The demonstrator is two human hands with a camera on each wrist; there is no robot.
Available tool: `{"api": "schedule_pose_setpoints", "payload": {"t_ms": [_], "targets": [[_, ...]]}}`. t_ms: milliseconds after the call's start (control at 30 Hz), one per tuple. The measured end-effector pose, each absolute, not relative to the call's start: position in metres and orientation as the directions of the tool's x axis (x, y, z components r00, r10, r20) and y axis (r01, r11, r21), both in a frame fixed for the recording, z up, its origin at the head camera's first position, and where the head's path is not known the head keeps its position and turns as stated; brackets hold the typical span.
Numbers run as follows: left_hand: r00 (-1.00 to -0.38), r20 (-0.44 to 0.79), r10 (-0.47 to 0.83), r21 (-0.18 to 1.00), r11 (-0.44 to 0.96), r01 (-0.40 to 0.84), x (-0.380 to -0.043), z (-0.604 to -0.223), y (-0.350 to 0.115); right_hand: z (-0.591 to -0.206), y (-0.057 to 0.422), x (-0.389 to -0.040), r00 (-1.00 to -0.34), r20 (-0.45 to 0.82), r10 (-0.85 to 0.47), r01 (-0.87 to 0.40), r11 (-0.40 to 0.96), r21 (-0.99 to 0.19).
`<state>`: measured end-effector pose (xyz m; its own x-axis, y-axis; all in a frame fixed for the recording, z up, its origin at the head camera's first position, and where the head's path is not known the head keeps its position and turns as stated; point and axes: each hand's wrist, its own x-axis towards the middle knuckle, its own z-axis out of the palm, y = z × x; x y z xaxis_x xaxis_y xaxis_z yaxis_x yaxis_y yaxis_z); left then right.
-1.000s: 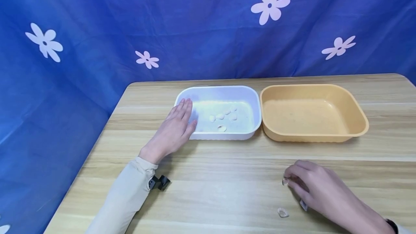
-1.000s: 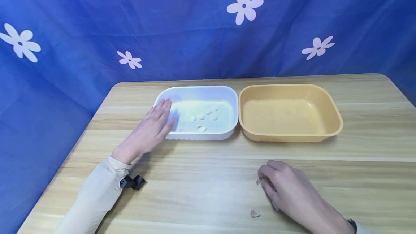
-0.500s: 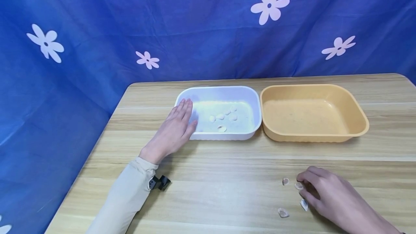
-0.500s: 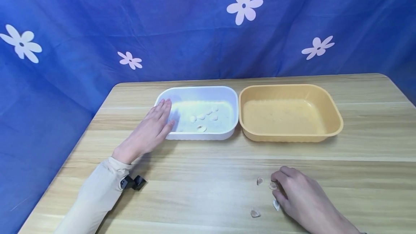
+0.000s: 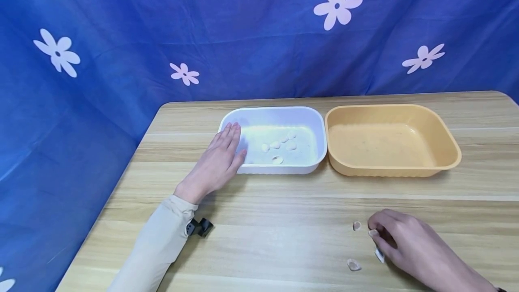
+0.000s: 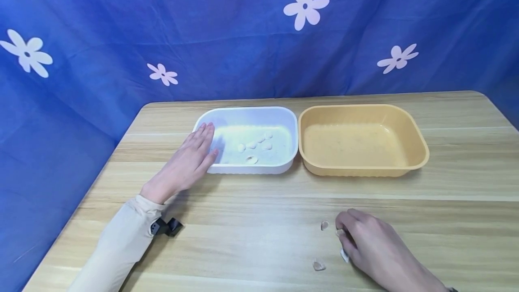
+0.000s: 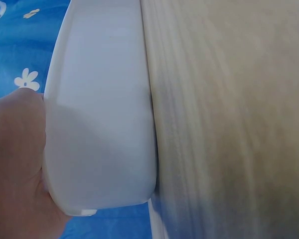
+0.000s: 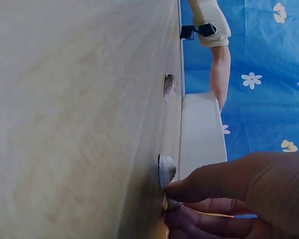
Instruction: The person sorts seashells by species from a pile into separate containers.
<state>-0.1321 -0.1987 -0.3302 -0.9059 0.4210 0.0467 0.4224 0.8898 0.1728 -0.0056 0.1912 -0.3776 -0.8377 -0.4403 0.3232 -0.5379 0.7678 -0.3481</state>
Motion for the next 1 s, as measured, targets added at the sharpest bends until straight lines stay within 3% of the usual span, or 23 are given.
{"api": "schedule_pose_setpoints", "payload": {"t_ms": [300, 500, 800, 1000], "targets": [[-0.904, 0.048, 0.425, 0.170, 0.888, 0.427, -0.134, -0.329, -0.198, -0.384, 0.195, -0.015, -0.761, 0.402, -0.509, -0.645, 0.663, -0.380], [-0.904, 0.046, 0.425, 0.175, 0.888, 0.426, -0.134, -0.329, -0.198, -0.372, 0.198, -0.023, -0.773, 0.393, -0.499, -0.633, 0.650, -0.421], [-0.903, 0.056, 0.426, 0.178, 0.886, 0.428, -0.132, -0.329, -0.199, -0.327, 0.213, -0.059, -0.747, 0.515, -0.420, -0.643, 0.653, -0.400], [-0.902, 0.057, 0.427, 0.172, 0.886, 0.430, -0.132, -0.331, -0.200, -0.309, 0.220, -0.091, -0.790, 0.472, -0.391, -0.581, 0.724, -0.372]]}}
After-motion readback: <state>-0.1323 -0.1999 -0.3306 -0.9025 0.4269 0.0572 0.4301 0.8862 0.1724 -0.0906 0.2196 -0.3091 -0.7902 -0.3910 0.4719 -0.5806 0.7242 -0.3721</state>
